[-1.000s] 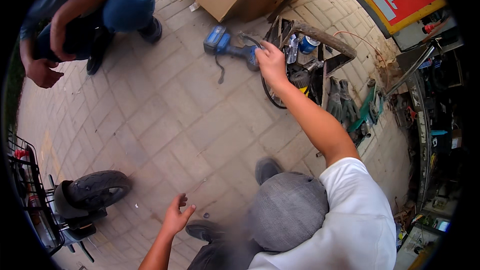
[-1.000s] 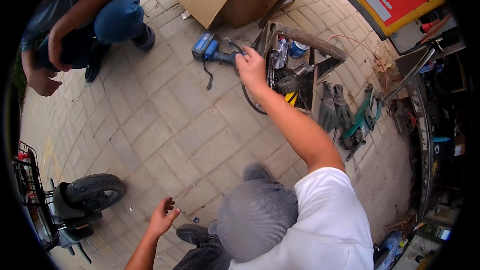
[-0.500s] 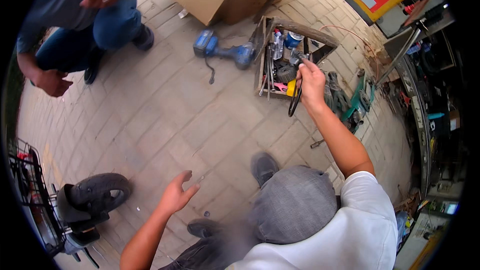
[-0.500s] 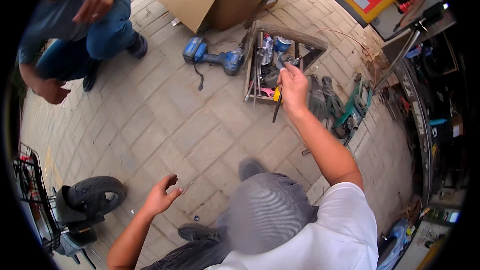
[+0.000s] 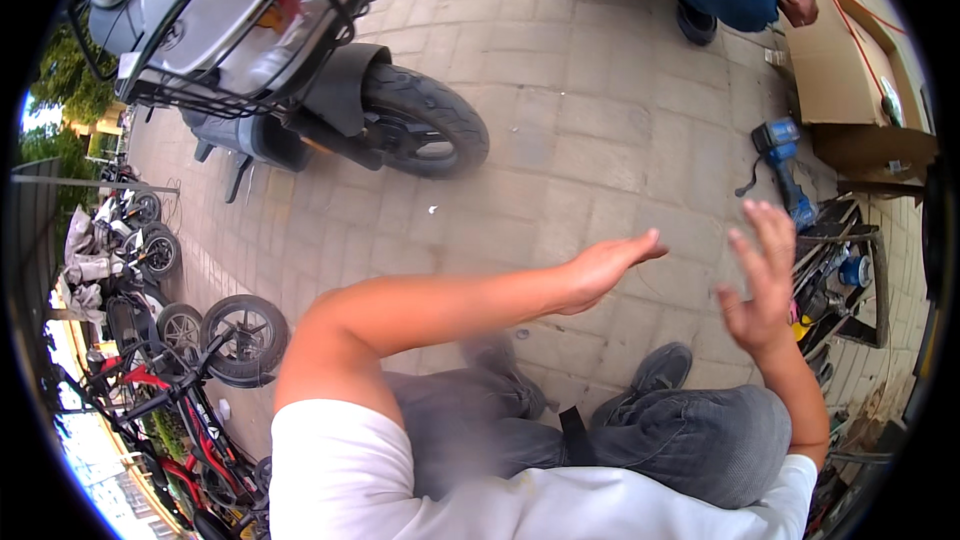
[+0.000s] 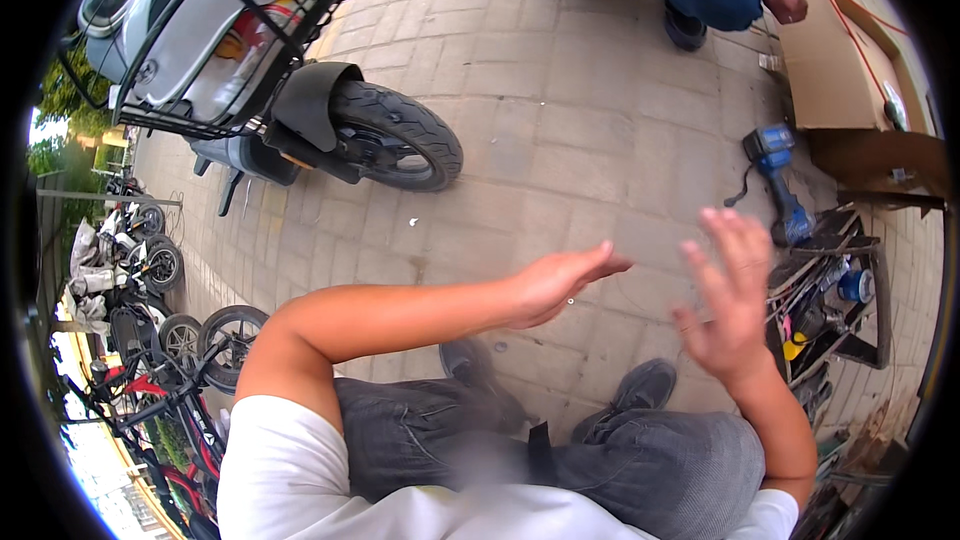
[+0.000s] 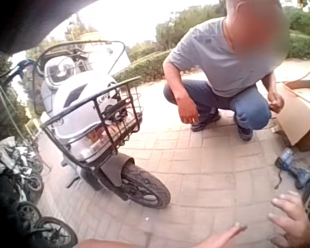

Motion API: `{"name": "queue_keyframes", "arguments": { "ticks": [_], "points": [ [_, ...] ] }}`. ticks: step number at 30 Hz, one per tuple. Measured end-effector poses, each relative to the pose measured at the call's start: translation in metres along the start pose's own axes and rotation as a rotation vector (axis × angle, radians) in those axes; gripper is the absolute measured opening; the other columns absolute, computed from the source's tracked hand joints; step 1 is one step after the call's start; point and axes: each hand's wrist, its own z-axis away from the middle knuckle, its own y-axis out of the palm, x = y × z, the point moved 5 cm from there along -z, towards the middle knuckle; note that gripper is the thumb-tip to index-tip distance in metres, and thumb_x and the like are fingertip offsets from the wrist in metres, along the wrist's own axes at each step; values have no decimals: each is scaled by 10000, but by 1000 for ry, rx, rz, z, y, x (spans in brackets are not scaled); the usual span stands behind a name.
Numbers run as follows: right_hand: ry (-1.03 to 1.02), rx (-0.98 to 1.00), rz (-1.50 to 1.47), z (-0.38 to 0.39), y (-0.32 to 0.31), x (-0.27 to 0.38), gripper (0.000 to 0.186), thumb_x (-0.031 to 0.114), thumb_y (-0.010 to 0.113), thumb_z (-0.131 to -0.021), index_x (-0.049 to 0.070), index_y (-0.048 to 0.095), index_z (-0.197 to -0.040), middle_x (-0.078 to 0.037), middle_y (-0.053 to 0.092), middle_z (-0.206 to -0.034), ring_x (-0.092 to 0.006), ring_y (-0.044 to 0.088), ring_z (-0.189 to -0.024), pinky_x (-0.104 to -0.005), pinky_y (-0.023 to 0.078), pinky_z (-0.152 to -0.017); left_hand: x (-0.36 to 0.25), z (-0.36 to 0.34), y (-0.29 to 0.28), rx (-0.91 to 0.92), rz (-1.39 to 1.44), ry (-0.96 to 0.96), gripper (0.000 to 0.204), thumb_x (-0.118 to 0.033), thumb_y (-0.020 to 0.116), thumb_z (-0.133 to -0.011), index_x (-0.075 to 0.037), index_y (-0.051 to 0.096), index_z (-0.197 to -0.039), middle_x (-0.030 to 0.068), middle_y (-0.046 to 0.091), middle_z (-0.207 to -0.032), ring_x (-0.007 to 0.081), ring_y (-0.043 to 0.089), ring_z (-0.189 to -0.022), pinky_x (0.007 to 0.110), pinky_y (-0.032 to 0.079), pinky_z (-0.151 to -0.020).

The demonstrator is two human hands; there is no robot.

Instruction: The person sits on the ground and uses a screwdriver to apply a substance from a small can to the scooter's front tire. They then use scissors to cut a small piece of the tire's rubber. Finally, they connect an air hose to the tire valve and inflate the tire using a pressure gauge.

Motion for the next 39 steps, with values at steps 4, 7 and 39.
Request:
{"name": "queue_keyframes", "arguments": {
  "ticks": [4,7,39],
  "points": [
    [19,211,10,9,78,-26,471,268,604,-875,18,521,-1265,-179,485,-1346,-311,459,-1250,-437,365,-1032,-75,-3,43,197,387,196,556,-472,361,-998,-13,525,-1265,123,534,-1290,227,449,-1267,396,347,-1055],
    [742,486,-676,61,76,-78,500,335,572,-905,24,501,-1290,-165,534,-1255,-288,532,-1137,-385,441,-942,-94,-15,5,-51,29,503,405,-304,456,-996,35,549,-1197,158,596,-1133,260,566,-1118,388,418,-999],
    [1294,-87,331,12,-159,-573,291,106,508,-876,29,569,-1150,-200,593,-1201,-354,577,-1109,-452,471,-919,55,133,-112,-383,-337,-489,545,-338,638,-896,-39,491,-1328,113,601,-1228,218,578,-1105,315,486,-847]
  ]
}}
